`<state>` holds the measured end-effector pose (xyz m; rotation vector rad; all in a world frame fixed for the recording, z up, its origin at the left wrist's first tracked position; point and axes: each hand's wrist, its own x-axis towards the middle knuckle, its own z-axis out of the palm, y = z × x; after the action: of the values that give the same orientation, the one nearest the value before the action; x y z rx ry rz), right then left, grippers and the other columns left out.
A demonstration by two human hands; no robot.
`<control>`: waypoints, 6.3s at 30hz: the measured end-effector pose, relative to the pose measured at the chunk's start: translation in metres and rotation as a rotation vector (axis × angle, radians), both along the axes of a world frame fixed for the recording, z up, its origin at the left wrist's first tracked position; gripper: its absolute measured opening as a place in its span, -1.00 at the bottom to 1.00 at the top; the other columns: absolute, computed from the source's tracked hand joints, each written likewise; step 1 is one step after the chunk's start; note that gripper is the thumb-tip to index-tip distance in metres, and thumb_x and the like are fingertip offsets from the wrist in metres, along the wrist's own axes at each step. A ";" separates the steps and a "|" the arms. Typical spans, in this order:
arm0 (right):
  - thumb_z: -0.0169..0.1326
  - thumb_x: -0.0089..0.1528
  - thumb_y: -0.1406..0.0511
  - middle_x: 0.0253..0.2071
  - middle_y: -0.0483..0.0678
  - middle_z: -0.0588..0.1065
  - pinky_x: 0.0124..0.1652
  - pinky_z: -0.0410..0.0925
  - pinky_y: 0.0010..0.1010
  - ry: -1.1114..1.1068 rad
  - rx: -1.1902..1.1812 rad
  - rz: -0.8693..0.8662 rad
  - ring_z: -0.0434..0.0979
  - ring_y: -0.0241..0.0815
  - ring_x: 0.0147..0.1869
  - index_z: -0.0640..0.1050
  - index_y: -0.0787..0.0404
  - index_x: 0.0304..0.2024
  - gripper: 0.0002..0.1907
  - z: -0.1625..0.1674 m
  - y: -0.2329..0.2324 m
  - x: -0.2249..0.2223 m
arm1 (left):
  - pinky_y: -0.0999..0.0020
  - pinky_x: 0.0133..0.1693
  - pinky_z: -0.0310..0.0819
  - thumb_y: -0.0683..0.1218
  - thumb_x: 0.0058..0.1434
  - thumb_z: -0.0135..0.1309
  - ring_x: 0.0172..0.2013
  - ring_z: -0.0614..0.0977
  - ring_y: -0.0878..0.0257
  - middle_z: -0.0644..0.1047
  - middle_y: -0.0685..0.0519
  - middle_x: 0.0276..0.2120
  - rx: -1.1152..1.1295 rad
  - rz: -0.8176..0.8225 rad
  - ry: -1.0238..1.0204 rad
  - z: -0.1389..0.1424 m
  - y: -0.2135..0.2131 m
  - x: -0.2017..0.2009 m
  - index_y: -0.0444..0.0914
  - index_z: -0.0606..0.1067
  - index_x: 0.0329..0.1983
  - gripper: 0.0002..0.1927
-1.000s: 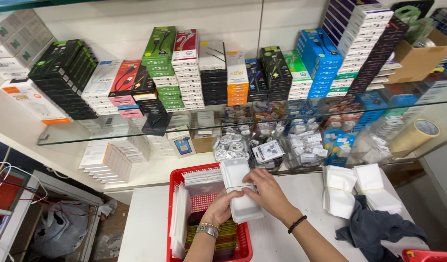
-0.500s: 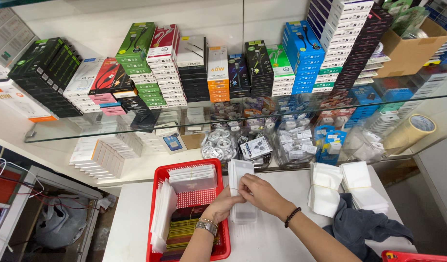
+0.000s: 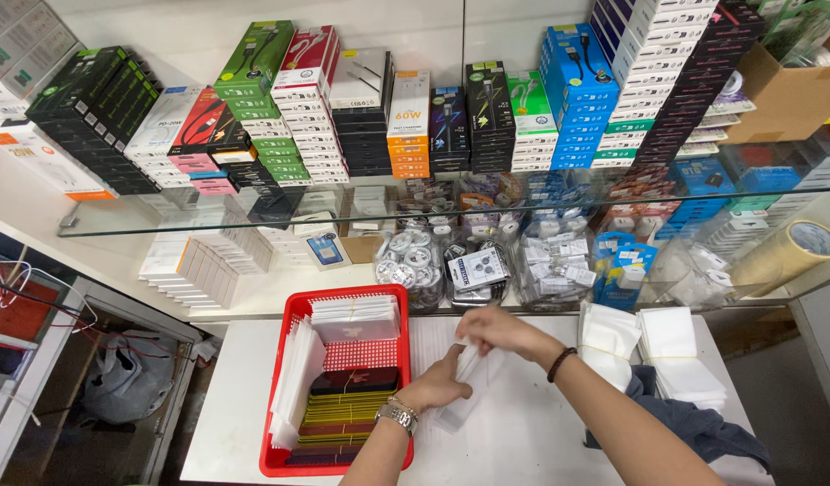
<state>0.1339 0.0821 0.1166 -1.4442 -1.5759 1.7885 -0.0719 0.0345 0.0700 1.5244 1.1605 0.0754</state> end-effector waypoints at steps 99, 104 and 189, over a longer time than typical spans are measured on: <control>0.03 0.30 0.32 -0.05 -0.04 0.53 -0.03 0.47 -0.34 0.512 -0.094 -0.841 0.57 -0.23 -0.05 0.38 0.32 0.14 -0.63 -0.032 0.006 0.047 | 0.39 -0.36 0.55 0.01 0.33 0.12 -0.43 0.64 0.37 0.69 0.00 -0.37 0.220 0.416 -0.413 0.020 -0.008 0.015 -0.35 0.63 -0.11 -0.68; -0.07 0.36 0.38 -0.16 0.16 0.51 -0.11 0.41 -0.11 -0.155 0.318 -0.997 0.53 0.01 -0.14 0.29 0.23 0.33 -0.54 -0.062 0.001 0.078 | 0.34 -0.33 0.59 0.03 0.24 0.18 -0.41 0.71 0.24 0.70 -0.12 -0.36 0.426 0.638 -0.232 0.010 -0.012 -0.024 -0.41 0.59 -0.10 -0.61; 0.23 0.21 0.12 -0.21 -0.08 0.62 -0.10 0.40 -0.35 -0.265 0.202 -0.236 0.55 -0.22 -0.11 0.61 0.15 -0.12 -0.70 -0.077 0.005 0.111 | 0.27 -0.29 0.63 -0.03 0.16 0.26 -0.37 0.74 0.15 0.72 -0.14 -0.30 0.149 0.894 -0.079 -0.019 0.020 -0.127 -0.42 0.61 -0.09 -0.62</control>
<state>0.2449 0.0873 0.0397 -1.7387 -1.5777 1.3101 -0.1992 0.0541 0.0507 1.0052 1.7163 0.8250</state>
